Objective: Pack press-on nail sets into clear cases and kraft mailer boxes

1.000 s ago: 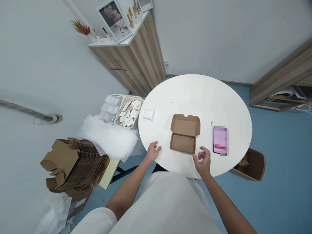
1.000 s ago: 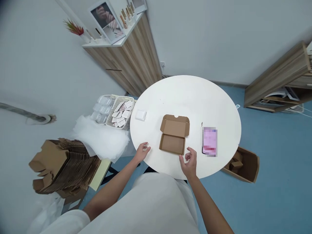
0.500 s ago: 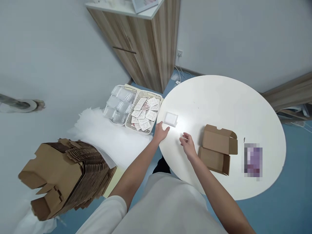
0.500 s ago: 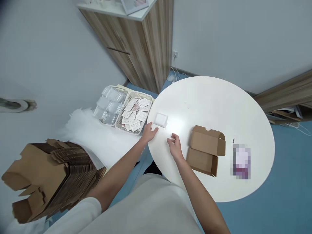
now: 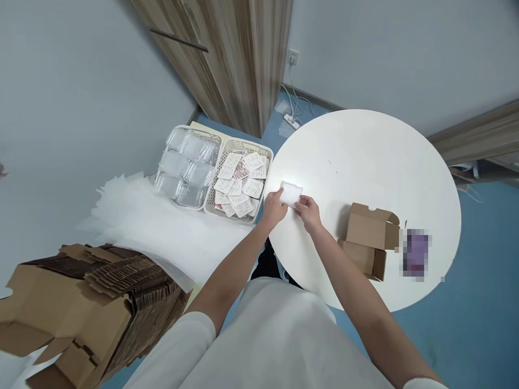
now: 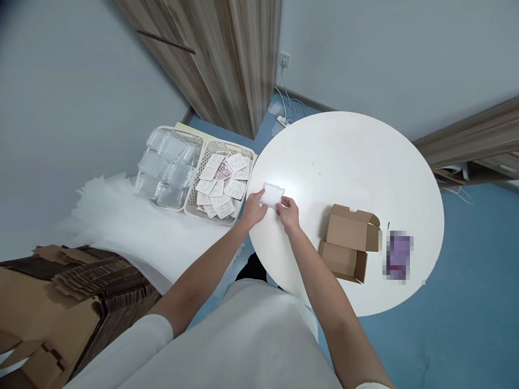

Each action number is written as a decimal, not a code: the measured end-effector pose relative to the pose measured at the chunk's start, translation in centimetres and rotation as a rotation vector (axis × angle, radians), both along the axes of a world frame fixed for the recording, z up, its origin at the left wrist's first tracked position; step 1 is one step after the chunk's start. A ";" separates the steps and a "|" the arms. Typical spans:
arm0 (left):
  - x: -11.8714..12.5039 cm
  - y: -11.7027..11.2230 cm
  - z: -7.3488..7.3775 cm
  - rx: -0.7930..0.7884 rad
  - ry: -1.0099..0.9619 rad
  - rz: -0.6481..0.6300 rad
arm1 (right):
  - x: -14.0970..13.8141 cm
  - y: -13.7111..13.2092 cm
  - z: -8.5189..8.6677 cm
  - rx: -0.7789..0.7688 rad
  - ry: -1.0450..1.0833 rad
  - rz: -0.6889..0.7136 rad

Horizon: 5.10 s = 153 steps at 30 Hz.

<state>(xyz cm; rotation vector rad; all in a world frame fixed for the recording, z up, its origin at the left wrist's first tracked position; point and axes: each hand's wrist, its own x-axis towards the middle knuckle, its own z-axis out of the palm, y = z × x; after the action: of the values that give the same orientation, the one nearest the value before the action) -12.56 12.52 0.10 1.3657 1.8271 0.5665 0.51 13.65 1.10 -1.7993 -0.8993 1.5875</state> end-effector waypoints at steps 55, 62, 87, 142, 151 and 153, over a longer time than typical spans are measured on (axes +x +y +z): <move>19.1 -9.8 4.6 0.059 -0.034 -0.073 | 28.6 -11.6 3.1 0.380 -0.619 0.261; 17.7 -4.7 5.3 -0.228 -0.481 0.121 | 31.2 -7.4 2.8 0.052 -0.161 0.062; 17.3 -3.6 6.3 -0.211 -0.573 -0.046 | 29.8 -6.9 5.1 0.152 0.059 0.105; 17.7 -11.4 2.8 -0.047 0.004 -0.121 | 26.8 -14.6 0.3 0.093 -0.276 0.022; 17.2 -10.2 6.5 0.034 0.051 -0.331 | 27.4 -12.9 5.3 0.117 -0.472 0.133; 17.0 -9.7 7.2 -0.020 0.041 -0.398 | 27.6 -12.3 6.0 0.112 -0.445 0.153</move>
<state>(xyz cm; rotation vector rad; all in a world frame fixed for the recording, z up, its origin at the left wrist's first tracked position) 4.42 2.84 7.32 1.6802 1.5269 0.3108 28.11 1.35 7.12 -2.0815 -1.3266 1.2086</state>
